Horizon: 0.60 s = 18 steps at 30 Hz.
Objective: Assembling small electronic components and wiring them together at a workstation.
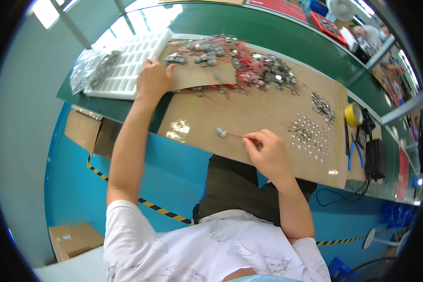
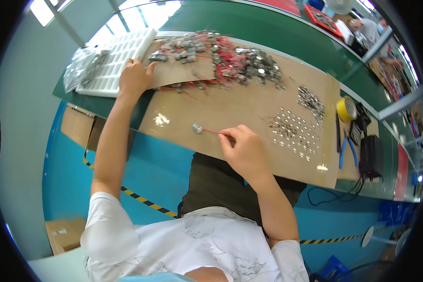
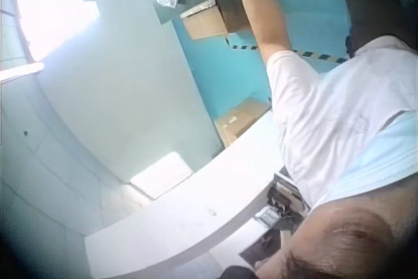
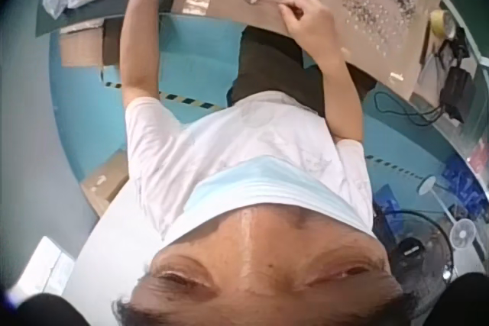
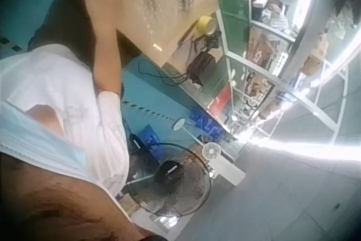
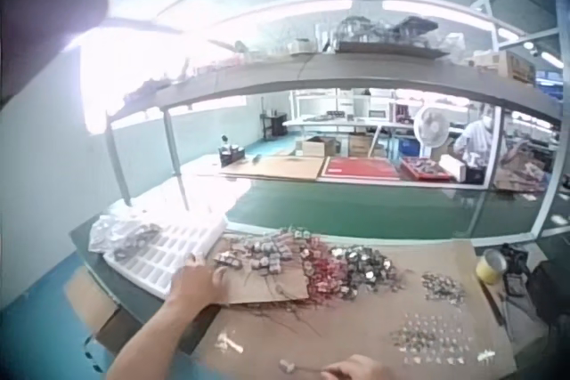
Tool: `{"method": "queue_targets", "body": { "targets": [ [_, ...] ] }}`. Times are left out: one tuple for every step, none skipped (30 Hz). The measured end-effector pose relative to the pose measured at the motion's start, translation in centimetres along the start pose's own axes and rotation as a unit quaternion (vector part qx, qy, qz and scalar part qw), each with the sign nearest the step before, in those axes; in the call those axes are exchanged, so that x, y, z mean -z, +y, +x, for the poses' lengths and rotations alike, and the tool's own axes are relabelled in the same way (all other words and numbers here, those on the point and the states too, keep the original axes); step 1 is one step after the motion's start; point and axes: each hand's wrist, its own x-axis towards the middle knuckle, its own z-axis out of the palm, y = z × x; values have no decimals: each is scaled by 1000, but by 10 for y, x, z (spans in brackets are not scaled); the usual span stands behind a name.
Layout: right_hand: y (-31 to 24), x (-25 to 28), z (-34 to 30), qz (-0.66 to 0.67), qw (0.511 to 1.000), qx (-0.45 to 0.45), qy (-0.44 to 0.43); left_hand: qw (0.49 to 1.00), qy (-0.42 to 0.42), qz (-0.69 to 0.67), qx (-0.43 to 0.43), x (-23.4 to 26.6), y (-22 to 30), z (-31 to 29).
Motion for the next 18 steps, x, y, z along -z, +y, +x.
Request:
{"method": "queue_targets", "body": {
  "targets": [
    [-1, -1, 0, -5, 1000, 13, -3, 1000, -7, 17, -8, -8, -3, 6],
    [-1, -1, 0, -10, 1000, 26, -6, 999, -32, 20, -8, -14, -6, 13],
    [3, -5, 1, 2, 1000, 26, -11, 999, -38, 19, -13, -14, -11, 17],
    [4, -5, 0, -1, 1000, 15, -3, 999, -44, 19, -19, -14, -12, 18],
    [5, -6, -1, 0, 1000, 29, 2, 998, -49, 14, -30, -15, -11, 18],
    [6, -6, -1, 2, 999, 45, 5, 999, -14, -19, -41, -14, -12, 18],
    [8, -6, -2, 2, 999, 40, 8, 997, 22, -50, -50, -15, -13, 18],
    [10, -7, -3, 6, 999, 45, 14, 997, 19, -50, -53, -19, -14, 19],
    [10, -9, -2, 14, 998, 55, 16, 995, 33, -63, -66, -23, -20, 20],
    [10, -10, -2, 20, 998, 56, 13, 993, 47, -74, -78, -27, -26, 21],
    [11, -10, -3, 22, 998, 55, 23, 991, 65, -62, -97, -37, -32, 23],
    [12, -10, -3, 24, 998, 54, 32, 992, 65, -55, -94, -37, -33, 22],
    [13, -10, -3, 30, 997, 58, 27, 989, 69, -76, -105, -38, -33, 20],
    [13, -10, -4, 25, 997, 59, 31, 986, 72, -96, -117, -38, -33, 18],
    [13, -9, -5, 20, 997, 59, 35, 987, 68, -91, -114, -39, -35, 17],
    [12, -9, -5, 26, 997, 63, 31, 988, 69, -84, -110, -40, -38, 15],
    [12, -9, -5, 29, 997, 61, 32, 987, 72, -88, -111, -40, -40, 13],
    [11, -9, -6, 31, 997, 57, 35, 986, 74, -95, -115, -39, -39, 13]
  ]
}}
